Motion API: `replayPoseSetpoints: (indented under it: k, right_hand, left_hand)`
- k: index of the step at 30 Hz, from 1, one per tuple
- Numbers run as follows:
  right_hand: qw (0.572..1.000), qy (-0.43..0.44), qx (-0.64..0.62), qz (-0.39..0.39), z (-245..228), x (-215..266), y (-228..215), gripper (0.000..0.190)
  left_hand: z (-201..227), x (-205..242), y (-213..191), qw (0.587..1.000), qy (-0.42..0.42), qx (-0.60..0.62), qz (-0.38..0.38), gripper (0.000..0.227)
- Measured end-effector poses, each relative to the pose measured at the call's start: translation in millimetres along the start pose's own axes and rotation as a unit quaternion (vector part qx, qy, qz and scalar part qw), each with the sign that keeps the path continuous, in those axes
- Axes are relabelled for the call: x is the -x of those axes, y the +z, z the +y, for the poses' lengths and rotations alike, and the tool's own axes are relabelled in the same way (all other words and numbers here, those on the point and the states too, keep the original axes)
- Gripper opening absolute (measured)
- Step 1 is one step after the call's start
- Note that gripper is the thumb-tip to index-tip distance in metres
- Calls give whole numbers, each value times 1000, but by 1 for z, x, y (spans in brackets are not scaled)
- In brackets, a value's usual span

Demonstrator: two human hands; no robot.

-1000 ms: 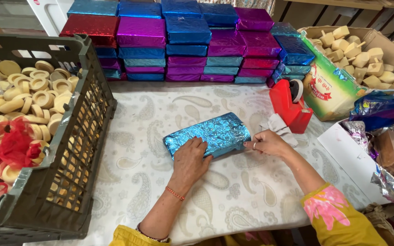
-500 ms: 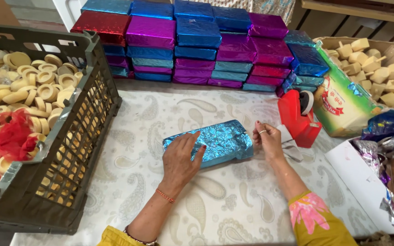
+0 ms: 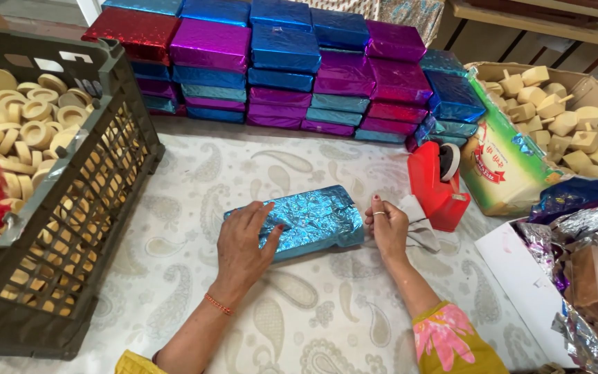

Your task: Wrapping gift boxes or merchandise in colored foil and clear plastic.

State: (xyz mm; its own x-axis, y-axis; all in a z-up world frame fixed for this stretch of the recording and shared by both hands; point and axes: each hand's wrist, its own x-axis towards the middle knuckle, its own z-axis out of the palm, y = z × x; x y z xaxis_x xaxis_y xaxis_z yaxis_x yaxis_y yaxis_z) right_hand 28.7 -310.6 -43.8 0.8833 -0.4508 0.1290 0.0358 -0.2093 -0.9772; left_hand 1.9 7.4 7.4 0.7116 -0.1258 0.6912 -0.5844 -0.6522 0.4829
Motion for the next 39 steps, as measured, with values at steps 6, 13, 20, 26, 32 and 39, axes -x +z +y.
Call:
replayPoseSetpoints:
  k: [6,13,20,26,32,39]
  right_hand:
    - [980,-115,163,21,-16,9,3,51]
    - [975,-135,174,23,-18,9,2,50]
    - [921,-292,245,78,-42,31,9,36]
    - [798,-509,319,-42,-59,50,25,65]
    - [732,-518,405,-179,-57,53,31,78]
    - [733,-506,418,-180,-56,49,29,64]
  left_hand:
    - [4,-5,-12,997,-63,31,23,38]
    - [-2,-6,-14,1000,2,12,-9,45]
    - [0,-3,-13,978,103,-83,-164,70]
    - [-6,1,-7,973,59,-91,-204,50]
    - [-7,2,-6,975,56,-80,-202,47]
    - [-8,4,-3,977,59,-69,-192,44]
